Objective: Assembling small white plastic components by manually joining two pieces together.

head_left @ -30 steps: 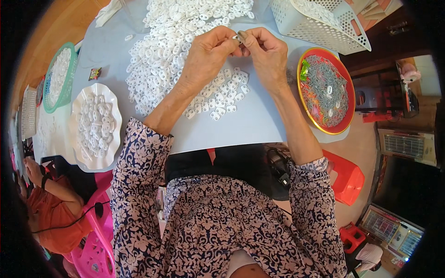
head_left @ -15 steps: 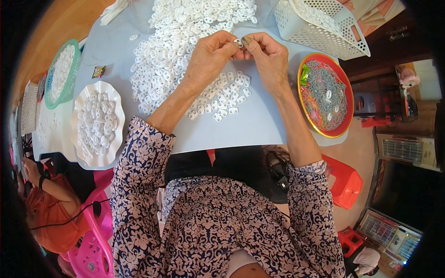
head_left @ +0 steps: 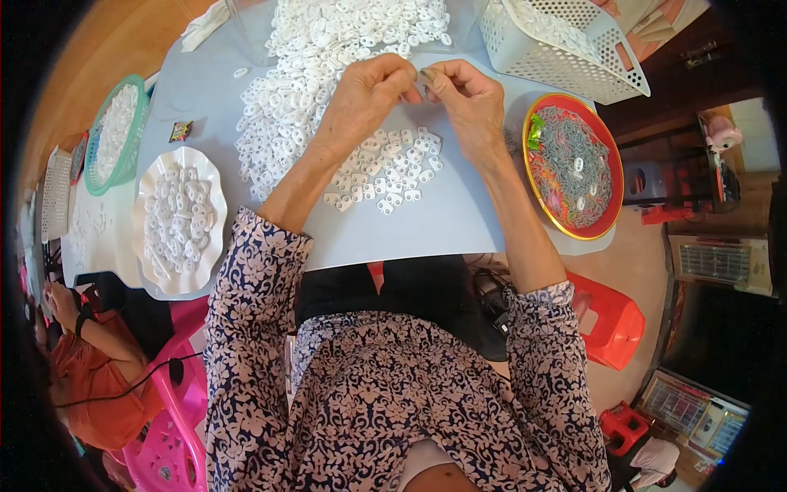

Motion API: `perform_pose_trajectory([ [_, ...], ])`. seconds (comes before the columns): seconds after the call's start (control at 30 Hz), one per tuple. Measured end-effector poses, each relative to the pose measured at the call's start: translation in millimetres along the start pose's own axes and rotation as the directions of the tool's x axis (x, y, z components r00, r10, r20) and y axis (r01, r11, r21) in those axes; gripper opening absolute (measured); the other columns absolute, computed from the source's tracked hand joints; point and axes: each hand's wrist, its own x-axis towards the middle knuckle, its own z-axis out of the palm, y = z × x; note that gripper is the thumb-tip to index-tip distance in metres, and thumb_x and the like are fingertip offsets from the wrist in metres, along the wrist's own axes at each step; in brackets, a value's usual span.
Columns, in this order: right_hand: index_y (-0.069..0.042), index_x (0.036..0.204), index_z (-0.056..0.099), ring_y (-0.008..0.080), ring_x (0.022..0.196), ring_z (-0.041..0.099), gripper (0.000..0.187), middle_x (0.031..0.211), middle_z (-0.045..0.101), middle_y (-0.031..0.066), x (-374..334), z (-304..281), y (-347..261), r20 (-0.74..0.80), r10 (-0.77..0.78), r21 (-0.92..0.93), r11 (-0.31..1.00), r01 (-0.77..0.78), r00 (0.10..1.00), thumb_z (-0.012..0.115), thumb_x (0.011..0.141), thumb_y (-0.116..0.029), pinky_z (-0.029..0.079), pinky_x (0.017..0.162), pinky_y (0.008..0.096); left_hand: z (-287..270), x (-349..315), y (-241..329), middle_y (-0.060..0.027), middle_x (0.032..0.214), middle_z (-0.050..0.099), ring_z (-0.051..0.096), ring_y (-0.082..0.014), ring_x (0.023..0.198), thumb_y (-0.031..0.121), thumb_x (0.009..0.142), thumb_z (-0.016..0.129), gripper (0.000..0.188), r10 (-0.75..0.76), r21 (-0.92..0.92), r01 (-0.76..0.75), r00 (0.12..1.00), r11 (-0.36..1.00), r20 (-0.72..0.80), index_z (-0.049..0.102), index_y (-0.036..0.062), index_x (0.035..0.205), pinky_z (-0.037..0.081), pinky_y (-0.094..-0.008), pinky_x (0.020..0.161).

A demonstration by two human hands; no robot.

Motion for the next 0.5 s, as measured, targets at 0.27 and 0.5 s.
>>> perform_pose_trajectory([
  [0.27,0.002,0.088,0.065,0.0091,0.062,0.058,0.014,0.075,0.065,0.0053,7.2,-9.4,-1.1,-0.089,0.129,0.156,0.981,-0.114,0.988,0.065,0.084,-0.011,0.049,0.061,0.0222,-37.3,18.5,-4.2,-0.0107,0.069,0.063,0.055,-0.0184,0.061,0.007,0.084,0.052,0.012,0.298,0.472,-0.193,0.941,0.86,-0.158,0.063,0.0008,0.085,0.045,-0.0316,0.061],
  [0.5,0.002,0.09,0.066,0.0076,0.063,0.051,0.014,0.074,0.061,0.0016,4.1,-8.0,-0.2,-0.058,0.098,0.029,0.995,-0.096,0.994,0.064,0.085,-0.011,0.042,0.061,0.0216,-20.1,17.9,-10.3,-0.0161,0.074,0.055,0.05,-0.0327,0.083,0.001,0.073,0.058,0.009,0.319,0.873,-0.452,0.867,0.183,0.382,0.062,0.0011,0.081,0.044,-0.0411,0.076],
])
